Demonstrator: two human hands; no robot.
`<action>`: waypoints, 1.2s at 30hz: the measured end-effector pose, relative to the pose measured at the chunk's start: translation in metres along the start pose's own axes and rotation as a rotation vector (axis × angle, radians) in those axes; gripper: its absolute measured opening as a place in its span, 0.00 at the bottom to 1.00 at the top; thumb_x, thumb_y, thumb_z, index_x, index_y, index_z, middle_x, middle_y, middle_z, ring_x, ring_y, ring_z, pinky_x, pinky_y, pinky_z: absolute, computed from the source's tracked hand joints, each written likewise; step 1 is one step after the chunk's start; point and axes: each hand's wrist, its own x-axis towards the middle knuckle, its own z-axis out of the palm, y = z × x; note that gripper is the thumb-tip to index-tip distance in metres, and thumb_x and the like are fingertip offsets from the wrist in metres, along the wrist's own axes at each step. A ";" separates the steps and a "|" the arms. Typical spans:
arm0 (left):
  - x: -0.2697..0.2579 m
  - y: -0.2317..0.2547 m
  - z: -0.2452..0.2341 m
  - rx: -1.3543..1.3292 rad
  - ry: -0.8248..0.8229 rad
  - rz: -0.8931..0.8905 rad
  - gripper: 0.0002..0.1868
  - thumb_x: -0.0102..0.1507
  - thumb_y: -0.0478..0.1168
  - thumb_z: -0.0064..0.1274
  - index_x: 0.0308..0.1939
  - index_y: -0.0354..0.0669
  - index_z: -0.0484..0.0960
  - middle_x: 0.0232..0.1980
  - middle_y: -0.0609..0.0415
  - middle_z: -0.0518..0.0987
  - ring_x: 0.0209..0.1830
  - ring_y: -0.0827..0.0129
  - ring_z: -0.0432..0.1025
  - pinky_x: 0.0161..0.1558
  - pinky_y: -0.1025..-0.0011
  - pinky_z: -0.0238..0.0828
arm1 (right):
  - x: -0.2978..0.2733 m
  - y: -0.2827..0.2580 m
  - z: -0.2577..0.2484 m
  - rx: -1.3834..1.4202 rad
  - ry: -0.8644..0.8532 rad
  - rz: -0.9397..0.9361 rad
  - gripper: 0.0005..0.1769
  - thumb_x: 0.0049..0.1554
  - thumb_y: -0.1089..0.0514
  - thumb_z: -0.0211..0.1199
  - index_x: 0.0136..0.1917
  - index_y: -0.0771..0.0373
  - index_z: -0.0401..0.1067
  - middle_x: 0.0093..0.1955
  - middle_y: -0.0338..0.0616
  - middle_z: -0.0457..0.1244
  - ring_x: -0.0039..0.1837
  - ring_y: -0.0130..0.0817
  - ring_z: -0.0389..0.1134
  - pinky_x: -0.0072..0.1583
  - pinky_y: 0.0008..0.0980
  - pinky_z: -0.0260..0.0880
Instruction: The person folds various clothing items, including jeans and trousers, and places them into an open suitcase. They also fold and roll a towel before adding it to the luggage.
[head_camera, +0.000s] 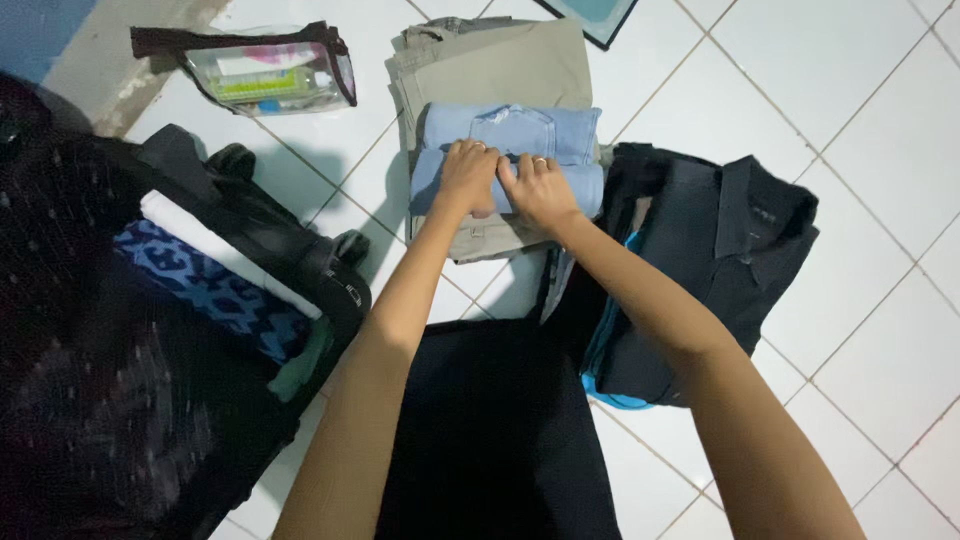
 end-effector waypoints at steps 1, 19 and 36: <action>-0.007 0.005 0.008 -0.100 0.194 -0.022 0.38 0.35 0.32 0.67 0.52 0.41 0.79 0.54 0.39 0.77 0.61 0.45 0.68 0.66 0.57 0.60 | 0.005 0.008 -0.002 0.046 -0.029 0.002 0.39 0.50 0.53 0.67 0.71 0.65 0.61 0.50 0.57 0.66 0.49 0.53 0.71 0.50 0.48 0.72; -0.031 -0.010 0.165 -2.506 0.382 -0.201 0.57 0.46 0.55 0.74 0.73 0.42 0.62 0.70 0.51 0.71 0.72 0.53 0.64 0.74 0.50 0.60 | 0.030 0.027 -0.113 1.076 -0.363 0.233 0.55 0.24 0.53 0.80 0.65 0.66 0.66 0.56 0.56 0.68 0.59 0.50 0.69 0.62 0.41 0.68; -0.254 0.083 -0.112 -2.271 0.443 0.451 0.61 0.44 0.56 0.73 0.74 0.36 0.60 0.70 0.39 0.69 0.69 0.47 0.66 0.72 0.50 0.64 | -0.086 -0.151 -0.176 2.502 -0.992 0.230 0.56 0.31 0.71 0.65 0.75 0.76 0.59 0.69 0.67 0.62 0.69 0.59 0.65 0.74 0.52 0.61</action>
